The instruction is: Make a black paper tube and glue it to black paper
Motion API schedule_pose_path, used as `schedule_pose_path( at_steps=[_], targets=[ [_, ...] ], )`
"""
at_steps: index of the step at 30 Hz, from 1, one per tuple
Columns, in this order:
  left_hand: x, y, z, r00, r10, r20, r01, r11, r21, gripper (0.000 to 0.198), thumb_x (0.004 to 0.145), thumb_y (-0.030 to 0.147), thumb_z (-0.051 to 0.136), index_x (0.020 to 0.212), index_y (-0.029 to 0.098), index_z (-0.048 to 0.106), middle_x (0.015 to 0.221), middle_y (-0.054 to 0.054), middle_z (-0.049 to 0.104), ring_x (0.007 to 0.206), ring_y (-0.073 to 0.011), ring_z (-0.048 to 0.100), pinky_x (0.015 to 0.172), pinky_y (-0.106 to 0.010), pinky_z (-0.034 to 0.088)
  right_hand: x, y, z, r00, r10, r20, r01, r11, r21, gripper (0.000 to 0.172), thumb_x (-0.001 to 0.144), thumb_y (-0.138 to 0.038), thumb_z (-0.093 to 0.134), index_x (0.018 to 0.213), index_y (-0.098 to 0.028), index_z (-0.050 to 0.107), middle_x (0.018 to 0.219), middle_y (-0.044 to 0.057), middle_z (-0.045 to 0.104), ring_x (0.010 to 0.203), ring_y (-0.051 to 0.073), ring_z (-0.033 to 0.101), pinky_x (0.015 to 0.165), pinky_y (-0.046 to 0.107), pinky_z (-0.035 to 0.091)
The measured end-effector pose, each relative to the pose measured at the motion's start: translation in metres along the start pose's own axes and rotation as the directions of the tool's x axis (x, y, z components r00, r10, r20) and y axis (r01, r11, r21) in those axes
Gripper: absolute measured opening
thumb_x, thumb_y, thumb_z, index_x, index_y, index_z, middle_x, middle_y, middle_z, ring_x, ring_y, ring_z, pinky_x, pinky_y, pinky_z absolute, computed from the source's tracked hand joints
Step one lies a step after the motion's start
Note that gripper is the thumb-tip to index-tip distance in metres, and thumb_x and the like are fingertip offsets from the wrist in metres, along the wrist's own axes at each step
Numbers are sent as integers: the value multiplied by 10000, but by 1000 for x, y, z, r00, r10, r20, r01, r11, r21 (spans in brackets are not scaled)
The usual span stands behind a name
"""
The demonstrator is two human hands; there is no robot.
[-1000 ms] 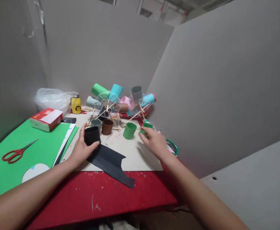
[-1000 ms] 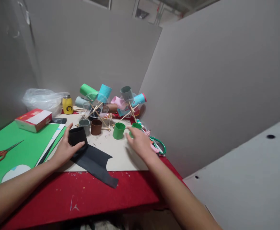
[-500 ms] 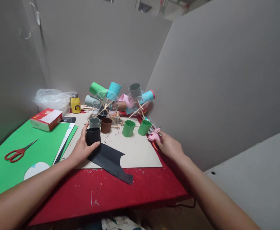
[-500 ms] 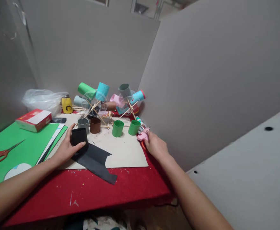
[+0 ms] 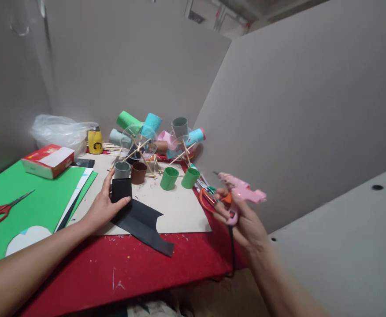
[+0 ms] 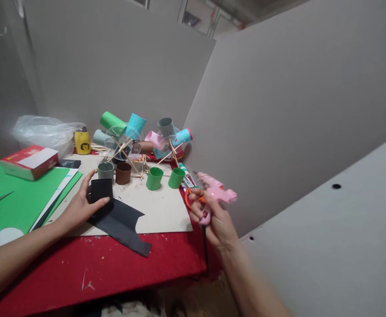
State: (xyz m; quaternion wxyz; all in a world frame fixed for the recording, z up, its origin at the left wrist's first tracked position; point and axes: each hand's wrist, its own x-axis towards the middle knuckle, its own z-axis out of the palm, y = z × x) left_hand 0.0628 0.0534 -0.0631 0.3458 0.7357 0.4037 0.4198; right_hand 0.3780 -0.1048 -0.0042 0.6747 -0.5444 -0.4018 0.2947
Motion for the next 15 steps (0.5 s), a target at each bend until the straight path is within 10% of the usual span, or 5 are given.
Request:
schedule_pose_path(
  at_steps=[6, 15],
  targets=[
    [-4, 22, -4, 986, -148, 76, 166, 911, -377, 910, 751, 406, 755, 1500, 248, 263, 1362, -169, 561, 1217, -311, 576, 972, -445, 514, -35, 0, 42, 954, 127, 272, -182, 965, 191, 255, 760, -425, 766, 808, -195, 666, 671, -29, 560, 404, 34, 348, 398, 199, 337],
    [-7, 33, -8, 904, -315, 290, 428, 649, -629, 662, 694, 417, 820, 1228, 225, 481, 980, -76, 682, 749, -201, 686, 639, -340, 581, -21, 10, 91, 868, -34, 495, 120, 982, -143, 278, 867, -467, 654, 854, -191, 618, 648, -7, 549, 512, 119, 473, 451, 260, 377]
  ],
)
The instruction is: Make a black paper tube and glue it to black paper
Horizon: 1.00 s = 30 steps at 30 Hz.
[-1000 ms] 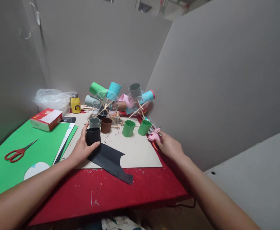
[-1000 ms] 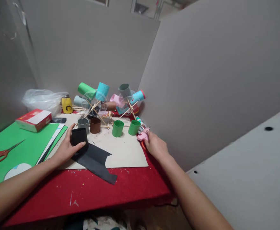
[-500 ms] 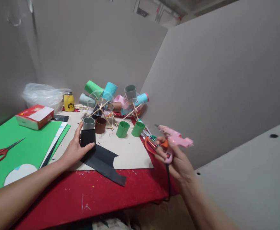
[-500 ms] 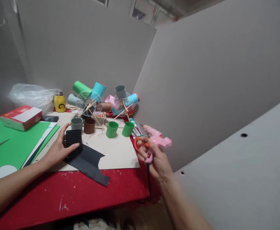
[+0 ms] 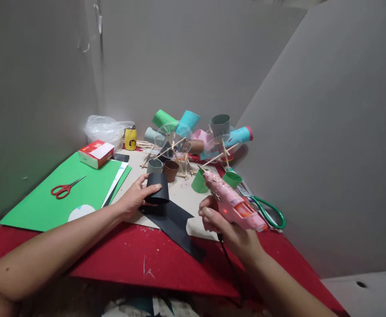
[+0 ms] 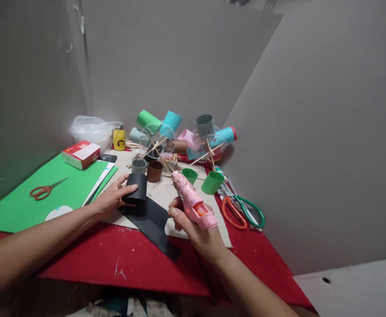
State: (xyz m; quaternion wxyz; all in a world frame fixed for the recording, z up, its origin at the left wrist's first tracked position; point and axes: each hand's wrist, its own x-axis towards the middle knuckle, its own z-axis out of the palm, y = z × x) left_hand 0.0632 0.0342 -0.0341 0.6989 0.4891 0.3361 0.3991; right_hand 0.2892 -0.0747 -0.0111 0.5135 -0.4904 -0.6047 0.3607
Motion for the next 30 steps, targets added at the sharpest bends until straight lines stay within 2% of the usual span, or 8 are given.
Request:
schedule_pose_path(
  at_steps=[4, 9, 15, 20, 25, 28, 29, 30],
  targets=[
    [2, 0, -1, 993, 103, -60, -100, 994, 44, 635, 652, 378, 847, 1133, 215, 466, 954, -55, 694, 816, -191, 680, 727, -307, 552, 14, -5, 8, 999, -42, 26, 44, 992, -114, 317, 864, -501, 628, 800, -192, 603, 595, -18, 536, 484, 119, 474, 460, 268, 396],
    [4, -2, -2, 963, 241, -119, -204, 943, 263, 505, 665, 376, 802, 980, 221, 440, 877, 3, 636, 812, -168, 635, 724, -287, 526, 20, 7, 6, 999, -25, -27, 22, 995, -100, 292, 862, -478, 632, 786, -196, 610, 585, -13, 555, 490, 124, 497, 471, 268, 409],
    [7, -5, -10, 892, 437, -117, -289, 749, 597, 324, 749, 337, 706, 929, 213, 467, 866, 1, 591, 786, -163, 604, 718, -291, 503, 27, 23, -7, 994, -28, -106, 26, 1000, -16, 257, 850, -456, 654, 790, -213, 594, 608, -21, 558, 482, 119, 476, 447, 258, 412],
    [14, 4, -21, 798, 586, -141, -262, 547, 795, 258, 773, 289, 675, 940, 211, 494, 940, -9, 604, 852, -174, 618, 808, -320, 499, 30, 24, -16, 984, -65, -166, 47, 993, -109, 255, 852, -437, 646, 764, -200, 610, 566, -17, 569, 476, 124, 498, 455, 263, 400],
    [13, 9, -29, 799, 581, -154, -172, 467, 867, 382, 776, 287, 671, 1111, 193, 514, 1110, -76, 629, 985, -232, 626, 907, -415, 504, 29, 23, -25, 960, -97, -263, 85, 995, -58, 242, 847, -443, 663, 783, -214, 620, 584, -21, 563, 488, 128, 504, 465, 272, 391],
    [-5, 7, -27, 729, 684, -31, -217, 274, 937, 581, 819, 342, 662, 1333, 207, 426, 1414, -142, 480, 1323, -299, 458, 1096, -505, 380, 28, 19, -33, 936, -115, -333, 134, 990, 33, 237, 866, -454, 653, 816, -226, 613, 580, -32, 538, 488, 126, 483, 455, 267, 364],
    [-13, 5, -25, 728, 682, 69, -263, 184, 947, 604, 842, 356, 648, 1375, 213, 402, 1479, -151, 417, 1395, -302, 378, 1139, -510, 329, 28, 18, -36, 927, -125, -353, 155, 986, 57, 238, 871, -455, 649, 810, -228, 608, 580, -32, 533, 490, 126, 476, 453, 266, 355],
    [-22, 3, -23, 762, 617, 193, -327, 110, 938, 605, 871, 366, 627, 1407, 223, 387, 1519, -149, 377, 1425, -292, 340, 1160, -497, 306, 28, 16, -38, 919, -138, -370, 177, 981, 75, 239, 873, -452, 647, 797, -229, 604, 580, -31, 530, 491, 127, 471, 450, 265, 346]
  ],
)
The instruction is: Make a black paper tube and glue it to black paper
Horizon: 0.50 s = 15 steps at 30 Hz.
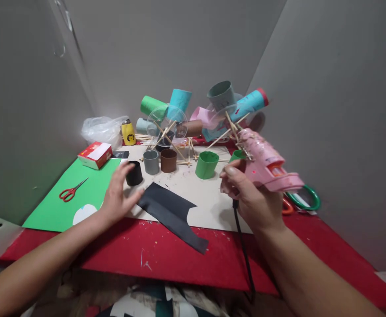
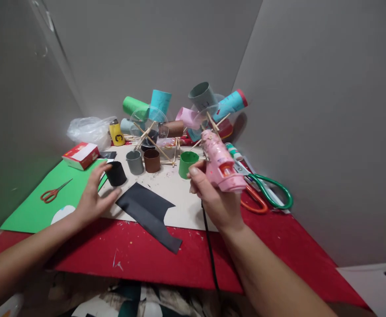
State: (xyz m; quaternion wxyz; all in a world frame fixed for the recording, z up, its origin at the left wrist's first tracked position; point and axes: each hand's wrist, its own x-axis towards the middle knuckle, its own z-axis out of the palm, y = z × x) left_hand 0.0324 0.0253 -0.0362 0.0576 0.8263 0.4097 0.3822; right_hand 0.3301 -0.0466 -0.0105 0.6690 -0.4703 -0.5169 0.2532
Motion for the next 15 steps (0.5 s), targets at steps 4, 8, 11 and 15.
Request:
schedule_pose_path(
  at_steps=[4, 8, 11, 15],
  targets=[
    [-25, 13, -1, 785, 223, 578, -257, 966, -24, 627, 935, 458, 541, 1497, 253, 353, 1595, -139, 282, 1468, -284, 278, 1170, -472, 299, 2, -6, -1, 999, -27, -39, 29, 998, 56, 214, 862, -415, 663, 776, -230, 598, 608, -19, 543, 490, 125, 470, 432, 262, 319],
    [-26, 20, 13, 687, 192, 700, -277, 961, 9, 592, 974, 513, 437, 1519, 307, 332, 1608, -90, 267, 1494, -282, 205, 1205, -515, 169, 1, -11, 2, 998, 9, -66, 0, 991, 137, 192, 835, -393, 673, 794, -232, 576, 644, -18, 561, 476, 117, 467, 410, 251, 325],
    [-17, 26, 27, 719, 189, 669, -278, 960, 28, 609, 962, 556, 430, 1506, 289, 370, 1589, -115, 304, 1484, -318, 225, 1193, -558, 143, -1, -18, 1, 994, 59, -90, -41, 980, 193, 187, 804, -361, 683, 786, -223, 559, 678, -24, 576, 454, 94, 457, 393, 236, 322],
    [-9, 39, 43, 730, 149, 667, -272, 959, 83, 691, 928, 632, 428, 1511, 266, 367, 1585, -166, 293, 1466, -382, 241, 1154, -617, 182, -4, -24, -7, 994, 84, -71, -67, 976, 207, 153, 807, -327, 680, 797, -218, 574, 699, -23, 587, 451, 83, 454, 395, 234, 321]
  ],
)
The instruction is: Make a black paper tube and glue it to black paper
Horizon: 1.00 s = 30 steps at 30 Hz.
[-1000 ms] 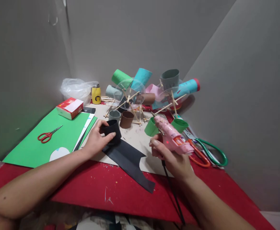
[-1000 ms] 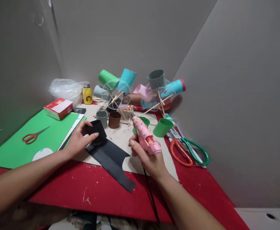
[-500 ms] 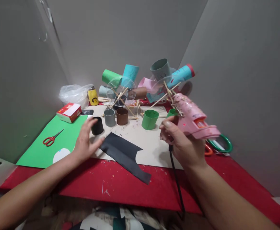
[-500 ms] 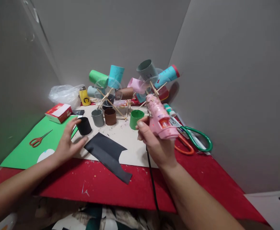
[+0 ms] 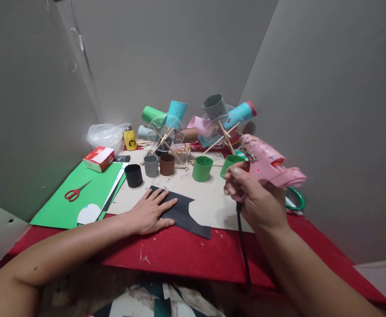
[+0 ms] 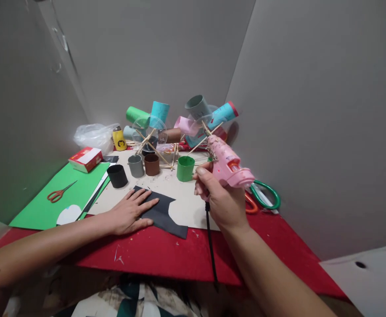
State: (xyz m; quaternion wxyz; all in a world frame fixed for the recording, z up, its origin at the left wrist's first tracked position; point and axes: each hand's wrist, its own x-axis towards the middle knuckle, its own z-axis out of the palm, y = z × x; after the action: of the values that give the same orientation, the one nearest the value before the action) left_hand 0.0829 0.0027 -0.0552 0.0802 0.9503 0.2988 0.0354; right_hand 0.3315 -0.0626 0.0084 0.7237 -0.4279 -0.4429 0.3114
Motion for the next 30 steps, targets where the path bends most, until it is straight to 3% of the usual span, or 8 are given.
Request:
schedule_pose_path(
  at_steps=[6, 11, 18, 22, 25, 27, 30],
  targets=[
    [20, 20, 8, 998, -55, 21, 57, 997, -56, 749, 922, 656, 409, 1529, 224, 326, 1602, -188, 227, 1478, -400, 182, 1143, -632, 189, 5, -6, 0, 999, 21, 40, -20, 1000, -20, 184, 794, -361, 695, 804, -220, 578, 668, -19, 577, 459, 99, 453, 395, 241, 304],
    [38, 32, 15, 999, -1, 40, 5, 995, -96, 770, 929, 664, 371, 1535, 194, 303, 1612, -191, 193, 1494, -366, 149, 1169, -596, 157, 14, -4, 17, 991, 71, 114, -69, 997, -23, 233, 769, -409, 707, 777, -217, 576, 628, -27, 550, 449, 99, 421, 400, 248, 303],
    [49, 40, 17, 999, -28, 41, 34, 989, -146, 839, 887, 718, 394, 1536, 194, 296, 1615, -182, 204, 1497, -369, 125, 1179, -583, 130, 6, 25, 27, 962, 155, 227, -137, 986, -95, 282, 770, -459, 725, 815, -216, 589, 618, -40, 521, 456, 97, 413, 399, 228, 314],
    [56, 40, 16, 999, -39, 21, 42, 989, -143, 764, 932, 637, 398, 1533, 175, 298, 1608, -192, 220, 1488, -374, 165, 1184, -568, 147, -3, 41, 23, 956, 161, 246, -117, 976, -184, 299, 752, -490, 740, 775, -225, 601, 595, -35, 525, 481, 118, 441, 420, 239, 365],
    [46, 37, 11, 998, -20, -57, 11, 989, -150, 753, 937, 611, 427, 1523, 151, 318, 1588, -204, 269, 1472, -369, 229, 1186, -547, 189, -6, 45, 20, 948, 159, 276, -96, 969, -226, 306, 796, -505, 698, 740, -224, 591, 547, -39, 507, 474, 122, 442, 440, 244, 380],
    [29, 30, 3, 986, 1, -165, -27, 988, -155, 693, 941, 561, 467, 1483, 135, 393, 1546, -207, 358, 1450, -343, 299, 1174, -507, 263, -7, 45, 18, 945, 166, 282, -98, 966, -240, 309, 822, -511, 675, 762, -220, 592, 555, -36, 519, 477, 119, 448, 442, 241, 375],
    [-5, 2, -17, 918, 9, -396, -68, 988, -136, 521, 957, 429, 504, 1390, 138, 504, 1424, -176, 533, 1369, -265, 442, 1157, -450, 337, -8, 44, 16, 935, 184, 303, -124, 970, -207, 310, 849, -519, 651, 806, -218, 593, 596, -31, 546, 475, 109, 455, 424, 233, 348]
  ],
)
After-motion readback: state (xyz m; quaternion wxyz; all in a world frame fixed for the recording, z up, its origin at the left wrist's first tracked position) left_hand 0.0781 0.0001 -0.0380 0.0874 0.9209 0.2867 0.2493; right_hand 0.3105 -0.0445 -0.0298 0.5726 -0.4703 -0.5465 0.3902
